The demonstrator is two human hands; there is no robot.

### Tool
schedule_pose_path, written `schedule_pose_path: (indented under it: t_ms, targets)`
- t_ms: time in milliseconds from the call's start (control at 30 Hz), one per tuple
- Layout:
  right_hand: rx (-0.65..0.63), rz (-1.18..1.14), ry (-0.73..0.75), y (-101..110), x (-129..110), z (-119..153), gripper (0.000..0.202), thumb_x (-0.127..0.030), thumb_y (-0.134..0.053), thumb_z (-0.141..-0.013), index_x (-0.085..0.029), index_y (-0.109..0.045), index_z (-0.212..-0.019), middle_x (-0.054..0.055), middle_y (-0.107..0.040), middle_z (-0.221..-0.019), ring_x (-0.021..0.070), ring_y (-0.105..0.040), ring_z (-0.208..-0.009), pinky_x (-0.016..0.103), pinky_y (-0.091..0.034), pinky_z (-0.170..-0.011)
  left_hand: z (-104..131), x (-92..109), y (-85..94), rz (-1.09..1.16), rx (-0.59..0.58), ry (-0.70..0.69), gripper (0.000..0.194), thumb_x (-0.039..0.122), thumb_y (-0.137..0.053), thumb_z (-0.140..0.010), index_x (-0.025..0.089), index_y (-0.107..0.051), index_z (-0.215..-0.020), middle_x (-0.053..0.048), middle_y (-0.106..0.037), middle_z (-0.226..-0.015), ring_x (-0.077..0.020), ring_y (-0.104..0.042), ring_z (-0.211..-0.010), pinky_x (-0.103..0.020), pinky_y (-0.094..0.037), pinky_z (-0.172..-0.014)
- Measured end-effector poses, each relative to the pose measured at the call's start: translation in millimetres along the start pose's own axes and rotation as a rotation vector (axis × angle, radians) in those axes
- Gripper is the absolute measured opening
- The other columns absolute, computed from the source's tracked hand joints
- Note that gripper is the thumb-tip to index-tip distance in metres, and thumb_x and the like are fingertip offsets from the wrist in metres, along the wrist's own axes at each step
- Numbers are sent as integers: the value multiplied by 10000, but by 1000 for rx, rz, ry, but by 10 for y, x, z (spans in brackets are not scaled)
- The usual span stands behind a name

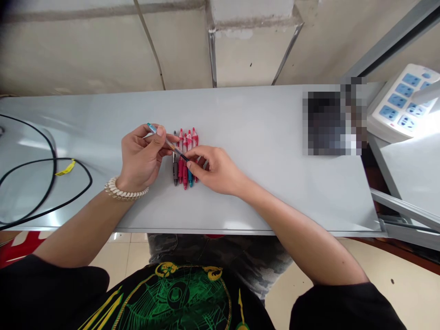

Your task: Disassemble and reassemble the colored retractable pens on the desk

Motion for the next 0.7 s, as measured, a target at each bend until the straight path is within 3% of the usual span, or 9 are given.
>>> schedule_pose_path:
  t_ms: [167, 433, 567, 700]
  targets:
    - [-32, -72, -69, 3, -40, 1, 165, -278, -703, -977, -140, -770, -1038, 23, -739, -871, 107, -616, -730, 266, -517, -669, 7, 21, 7, 17, 30, -4, 407, 430, -889, -915, 247, -649, -1188, -23, -827, -877, -149, -806, -769, -212, -627, -655]
    - [-75, -256, -153, -25, -7, -1, 260, -358, -811, -911, -120, -763, -1004, 39, -745, -824, 114, -644, -700, 272, -520, -631, -55, -43, 73, 68, 135, 17, 445, 407, -882, -930, 256, -624, -1260, -28, -823, -907, -145, -801, -787, -235, -637, -720]
    - [-61, -295, -154, -20, -5, 1, 359, -440, -887, -868, -127, -775, -1001, 30, -735, -795, 113, -636, -681, 274, -519, -610, -131, -55, 120, 154, 185, 20, 369, 342, -881, -935, 264, -648, -1211, 3, -786, -846, -142, -808, -847, -209, -632, -735]
    - [-38, -303, -105, -19, -39, 3, 417, -501, -899, -864, -133, -789, -1025, 23, -732, -807, 103, -613, -681, 265, -524, -606, -202, -86, 143, 213, 177, 97, 205, 293, -876, -938, 232, -694, -1008, 8, -748, -824, -112, -792, -831, -154, -625, -727]
Point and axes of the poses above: each hand's wrist, its own z-axis away from the middle knuckle, its own y-axis out of the back of the hand, x = y × z, the point moved 5 cm from there along -z, towards the middle knuckle
